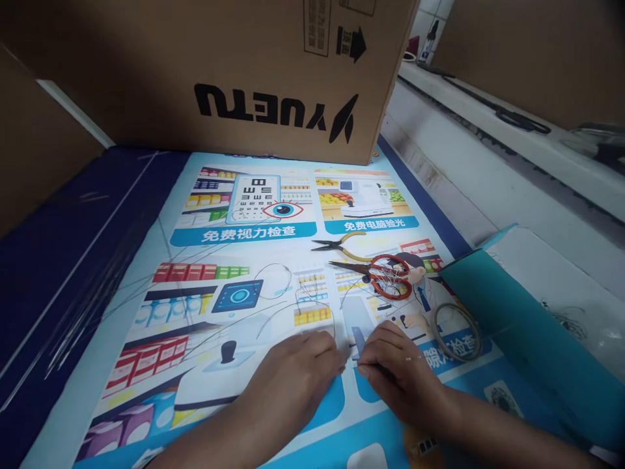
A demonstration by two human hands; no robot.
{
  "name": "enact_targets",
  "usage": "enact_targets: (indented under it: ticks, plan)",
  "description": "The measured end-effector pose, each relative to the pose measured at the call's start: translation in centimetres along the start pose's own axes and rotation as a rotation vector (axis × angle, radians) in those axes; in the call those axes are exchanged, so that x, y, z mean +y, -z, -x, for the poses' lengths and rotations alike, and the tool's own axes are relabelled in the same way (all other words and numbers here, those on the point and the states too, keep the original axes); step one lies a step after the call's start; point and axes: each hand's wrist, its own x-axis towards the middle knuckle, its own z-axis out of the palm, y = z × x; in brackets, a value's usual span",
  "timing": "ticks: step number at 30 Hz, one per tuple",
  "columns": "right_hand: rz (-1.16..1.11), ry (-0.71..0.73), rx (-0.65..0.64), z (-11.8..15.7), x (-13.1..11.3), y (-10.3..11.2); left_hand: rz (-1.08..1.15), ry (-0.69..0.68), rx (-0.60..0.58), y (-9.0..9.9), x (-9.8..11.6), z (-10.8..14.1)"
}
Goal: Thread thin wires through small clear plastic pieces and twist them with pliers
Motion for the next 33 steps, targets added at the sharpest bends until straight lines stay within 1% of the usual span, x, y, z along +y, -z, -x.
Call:
enact_targets:
  ticks: [3, 6, 10, 14, 18, 20, 21, 24, 26, 28, 31, 33]
  plan:
    - [0.005, 0.003, -0.009, 0.1, -0.1, -0.1, 0.051, 0.017, 0.003, 0.3, 0.0, 0.0]
    - [-0.007, 0.001, -0.008, 0.1, -0.2, -0.1, 0.182, 0.033, 0.014, 0.7, -0.3, 0.0]
    - [-0.012, -0.041, -0.029, -0.3, -0.4, 0.1, 0.454, 0.094, 0.111, 1.2, -0.7, 0.2]
    - [-0.029, -0.083, -0.057, -1.0, -0.8, 0.4, 0.727, 0.238, 0.244, 1.7, -0.9, 0.0]
    - [-0.064, -0.119, -0.084, -1.9, -1.3, 0.8, 1.019, 0.489, 0.388, 1.6, -1.4, 0.0]
    - [-0.076, -0.110, -0.101, -2.4, -1.7, 0.6, 1.172, 0.553, 0.456, 1.4, -1.6, 0.1]
    - [-0.082, -0.099, -0.109, -2.6, -1.9, 0.4, 1.236, 0.552, 0.497, 1.2, -1.6, 0.1]
    - [-0.104, -0.013, -0.142, -3.2, -2.6, -0.6, 1.360, 0.477, 0.618, 0.9, -1.5, 0.1]
    - [-0.103, 0.054, -0.163, -3.6, -3.0, -1.4, 1.409, 0.432, 0.648, 0.8, -1.3, 0.0]
    - [-0.077, 0.098, -0.176, -3.9, -3.3, -2.1, 1.458, 0.418, 0.675, 0.8, -1.2, -0.1]
    - [-0.026, 0.128, -0.184, -4.3, -3.2, -2.8, 1.532, 0.418, 0.717, 0.9, -1.4, -0.3]
    - [-0.009, 0.132, -0.178, -4.5, -3.1, -3.2, 1.561, 0.407, 0.720, 0.9, -1.6, -0.3]
